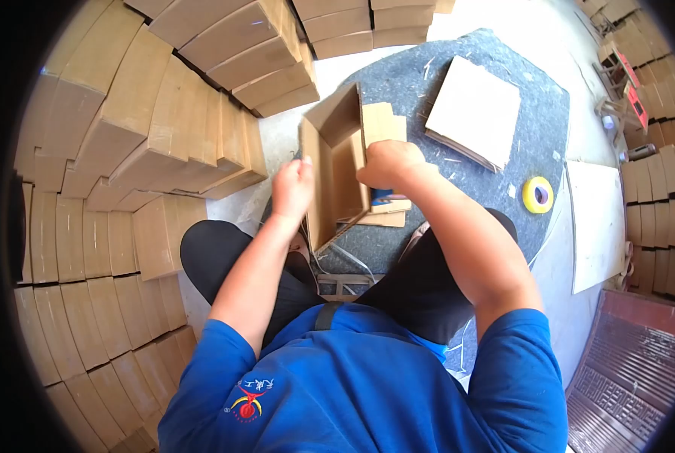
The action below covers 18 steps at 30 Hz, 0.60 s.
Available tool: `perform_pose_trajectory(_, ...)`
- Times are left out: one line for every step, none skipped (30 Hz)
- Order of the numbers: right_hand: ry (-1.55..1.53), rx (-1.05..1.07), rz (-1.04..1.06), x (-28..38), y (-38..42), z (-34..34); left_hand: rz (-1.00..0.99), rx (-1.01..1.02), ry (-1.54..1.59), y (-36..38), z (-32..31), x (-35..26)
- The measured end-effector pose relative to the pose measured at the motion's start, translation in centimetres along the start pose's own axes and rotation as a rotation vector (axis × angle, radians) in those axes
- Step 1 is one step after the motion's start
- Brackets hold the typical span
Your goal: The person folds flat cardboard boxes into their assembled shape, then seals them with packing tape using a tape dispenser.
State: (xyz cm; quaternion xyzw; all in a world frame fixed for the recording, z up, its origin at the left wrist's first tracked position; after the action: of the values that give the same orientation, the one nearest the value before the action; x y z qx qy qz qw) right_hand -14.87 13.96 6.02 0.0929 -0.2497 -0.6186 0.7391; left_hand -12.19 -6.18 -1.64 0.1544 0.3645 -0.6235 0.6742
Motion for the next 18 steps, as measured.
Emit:
perform_pose_trajectory(0.083, 0.034, 0.002, 0.0, 1.1, 0.6, 0.07, 0.025, 0.002, -1.4, 0.1, 0.7)
perform_pose_trajectory(0.135, 0.023, 0.06, -0.3, 1.9, 0.5, 0.082, 0.006, 0.011, -2.5, 0.0, 1.0)
perform_pose_trajectory(0.152, 0.02, 0.051, -0.6, 2.2, -0.1, 0.096, -0.011, 0.022, -3.4, -0.1, 1.0)
perform_pose_trajectory(0.169, 0.019, 0.041, -0.7, 2.4, -0.7, 0.062, 0.004, -0.028, -4.3, -0.8, 1.1)
perform_pose_trajectory(0.143, 0.064, 0.005, -0.8, 2.4, -1.2, 0.061, 0.009, -0.024, -4.8, -1.5, 0.9)
perform_pose_trajectory(0.135, 0.101, -0.005, -1.0, 2.0, -1.8, 0.079, 0.087, -0.133, -5.1, -2.4, 0.5)
perform_pose_trajectory(0.124, 0.139, -0.017, -1.3, 1.6, -2.6, 0.094, 0.167, -0.242, -5.2, -3.1, 0.1)
perform_pose_trajectory(0.082, 0.161, -0.05, -1.7, 1.0, -3.4, 0.199, 0.216, -0.254, -5.2, -3.7, 0.0)
perform_pose_trajectory(0.077, 0.161, -0.062, -1.9, 0.7, -3.6, 0.192, 0.195, -0.268, -5.3, -3.9, -0.3)
perform_pose_trajectory(0.066, 0.151, -0.047, -2.0, 0.4, -3.7, 0.185, 0.172, -0.279, -5.5, -4.0, -0.6)
perform_pose_trajectory(0.056, 0.141, -0.03, -2.2, 0.2, -3.9, 0.195, 0.183, -0.293, -5.6, -4.1, -0.8)
perform_pose_trajectory(0.053, 0.14, -0.035, -2.5, 0.0, -4.5, 0.191, 0.187, -0.292, -5.7, -4.0, -1.2)
perform_pose_trajectory(0.105, 0.146, 0.049, -2.4, -0.3, -5.1, 0.207, 0.233, -0.325, -5.7, -3.8, -1.5)
perform_pose_trajectory(0.158, 0.151, 0.135, -2.4, -0.6, -5.7, 0.223, 0.277, -0.36, -5.7, -3.6, -1.7)
perform_pose_trajectory(0.157, 0.147, 0.137, -2.1, -0.5, -5.8, 0.221, 0.274, -0.362, -5.2, -3.3, -1.8)
perform_pose_trajectory(0.147, 0.138, 0.118, -1.7, -0.3, -6.0, -0.004, 0.09, -0.404, -4.3, -2.6, -2.7)
perform_pose_trajectory(0.137, 0.13, 0.097, -1.5, -0.2, -6.2, -0.229, -0.094, -0.44, -3.0, -1.9, -3.6)
perform_pose_trajectory(0.132, 0.129, 0.095, -1.2, 0.1, -5.8, -0.293, -0.007, -0.321, -1.6, -1.2, -4.7)
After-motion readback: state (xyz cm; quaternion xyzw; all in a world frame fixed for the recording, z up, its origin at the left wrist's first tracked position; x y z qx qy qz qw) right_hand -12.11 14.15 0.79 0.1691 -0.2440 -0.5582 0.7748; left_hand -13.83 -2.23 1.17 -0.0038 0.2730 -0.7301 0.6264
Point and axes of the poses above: each hand's wrist, its own y-axis away from the middle knuckle, its own z-axis out of the back of the hand, x = y × z, the point moved 3 cm from there along -y, towards the middle knuckle, and after that the axes turned 5 degrees about -x, right-handed, at the moved point
